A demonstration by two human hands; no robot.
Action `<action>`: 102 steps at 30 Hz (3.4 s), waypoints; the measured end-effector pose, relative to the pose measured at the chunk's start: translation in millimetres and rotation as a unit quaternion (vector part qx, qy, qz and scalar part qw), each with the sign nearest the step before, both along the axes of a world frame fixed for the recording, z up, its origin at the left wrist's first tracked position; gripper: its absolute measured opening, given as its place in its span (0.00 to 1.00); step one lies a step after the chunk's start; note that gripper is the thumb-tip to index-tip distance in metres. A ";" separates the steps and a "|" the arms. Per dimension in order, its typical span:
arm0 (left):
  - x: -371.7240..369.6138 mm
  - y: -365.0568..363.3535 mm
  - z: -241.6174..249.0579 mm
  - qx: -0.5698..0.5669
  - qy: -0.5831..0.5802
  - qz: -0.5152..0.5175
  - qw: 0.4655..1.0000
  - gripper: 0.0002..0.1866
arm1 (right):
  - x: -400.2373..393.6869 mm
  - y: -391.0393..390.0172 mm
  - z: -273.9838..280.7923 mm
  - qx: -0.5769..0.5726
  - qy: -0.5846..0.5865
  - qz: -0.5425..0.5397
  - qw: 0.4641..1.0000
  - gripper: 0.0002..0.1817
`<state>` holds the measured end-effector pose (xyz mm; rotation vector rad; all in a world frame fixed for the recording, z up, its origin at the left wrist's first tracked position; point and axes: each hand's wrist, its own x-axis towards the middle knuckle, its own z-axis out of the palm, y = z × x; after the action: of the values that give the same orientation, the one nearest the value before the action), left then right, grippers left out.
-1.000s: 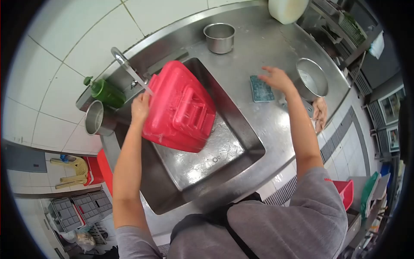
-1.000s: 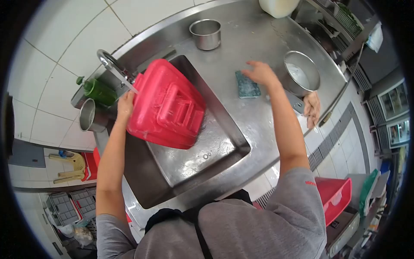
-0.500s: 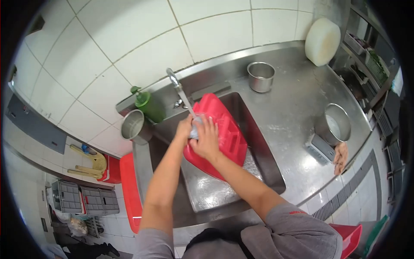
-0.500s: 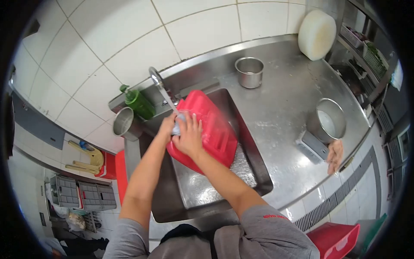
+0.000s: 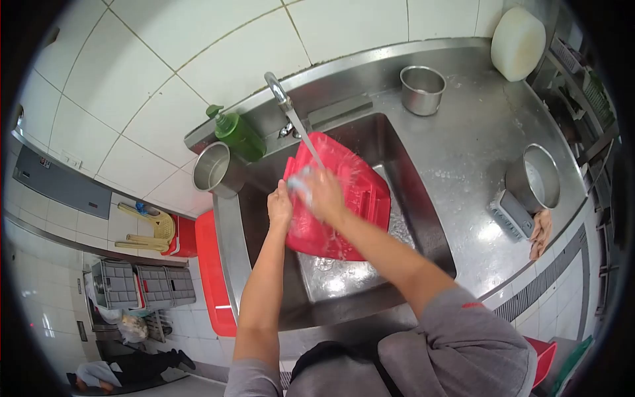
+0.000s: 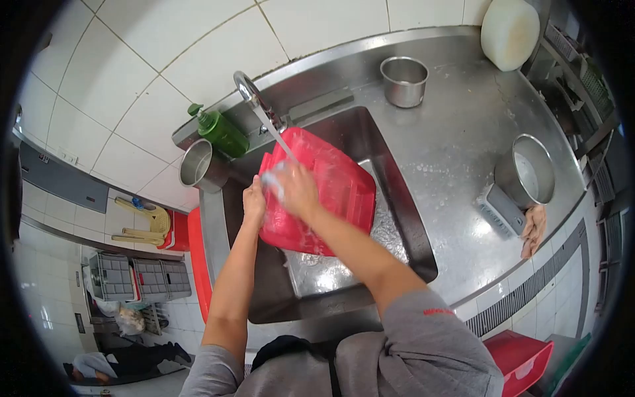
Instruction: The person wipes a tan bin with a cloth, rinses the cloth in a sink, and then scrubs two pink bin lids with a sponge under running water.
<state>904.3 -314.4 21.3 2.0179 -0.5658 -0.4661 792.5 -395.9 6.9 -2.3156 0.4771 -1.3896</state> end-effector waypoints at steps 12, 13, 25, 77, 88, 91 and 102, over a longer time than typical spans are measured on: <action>-4.9 35.8 -7.5 -0.020 0.029 0.052 0.998 0.30 | -32.3 84.9 0.0 0.021 0.132 0.013 0.991 0.20; -7.4 38.9 -8.9 -0.018 0.031 0.054 0.998 0.30 | -30.9 86.1 -1.0 0.027 0.142 0.016 0.989 0.19; -85.8 140.2 -24.2 -0.056 -0.125 0.035 0.990 0.23 | 7.9 -93.5 14.9 0.410 0.249 0.238 0.845 0.33; -10.8 -78.0 66.2 -0.168 0.200 0.002 0.965 0.40 | 18.0 -53.1 105.6 0.122 0.053 -0.050 0.990 0.18; -22.1 -62.1 69.1 -0.073 -0.071 -0.052 0.993 0.20 | -2.5 -75.9 0.6 0.175 -0.055 -0.280 0.942 0.20; -26.9 -67.0 64.6 -0.049 -0.054 -0.028 0.997 0.19 | -15.7 -50.5 18.2 0.125 -0.065 -0.213 0.967 0.23; -30.4 -22.4 24.4 -0.233 0.131 0.031 0.963 0.16 | -23.2 -10.9 16.2 0.010 -0.031 -0.048 0.998 0.19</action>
<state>873.9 -336.8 45.7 1.4919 -0.4014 -0.4987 769.3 -406.7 23.1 -2.2537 0.5880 -1.4892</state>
